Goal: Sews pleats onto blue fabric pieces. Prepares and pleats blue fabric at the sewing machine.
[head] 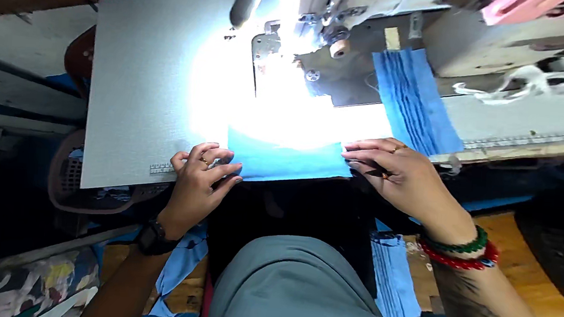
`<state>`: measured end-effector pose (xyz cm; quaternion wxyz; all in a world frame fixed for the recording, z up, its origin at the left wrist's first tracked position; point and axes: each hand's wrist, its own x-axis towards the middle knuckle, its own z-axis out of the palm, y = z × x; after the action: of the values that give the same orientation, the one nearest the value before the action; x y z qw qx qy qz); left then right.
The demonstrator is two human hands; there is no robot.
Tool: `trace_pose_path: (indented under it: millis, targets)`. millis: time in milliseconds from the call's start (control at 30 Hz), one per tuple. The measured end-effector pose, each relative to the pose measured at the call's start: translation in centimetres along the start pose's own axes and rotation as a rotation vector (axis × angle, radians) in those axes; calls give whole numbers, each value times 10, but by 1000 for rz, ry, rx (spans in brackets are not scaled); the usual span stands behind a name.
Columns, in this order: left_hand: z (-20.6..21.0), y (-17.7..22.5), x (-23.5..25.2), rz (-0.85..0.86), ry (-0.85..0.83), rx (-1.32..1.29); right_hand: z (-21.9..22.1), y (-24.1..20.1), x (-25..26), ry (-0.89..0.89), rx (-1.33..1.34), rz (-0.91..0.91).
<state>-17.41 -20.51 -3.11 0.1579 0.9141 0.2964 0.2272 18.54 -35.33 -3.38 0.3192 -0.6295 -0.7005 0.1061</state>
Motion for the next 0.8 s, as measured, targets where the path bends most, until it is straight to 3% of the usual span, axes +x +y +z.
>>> trace_pose_path:
  millis: [467, 567, 700, 800]
  targets:
    - [4, 1, -4, 36, 23, 41, 7, -2, -7, 26, -114, -85]
    - [-12, 0, -1, -11, -29, -103, 12, -23, -19, -32, 36, -120]
    - [-59, -8, 41, -193, -154, -555, 19, -63, -27, -114, 536, -116]
    - [-56, -12, 106, -238, -244, -578, 31, -70, -17, -91, 452, -3]
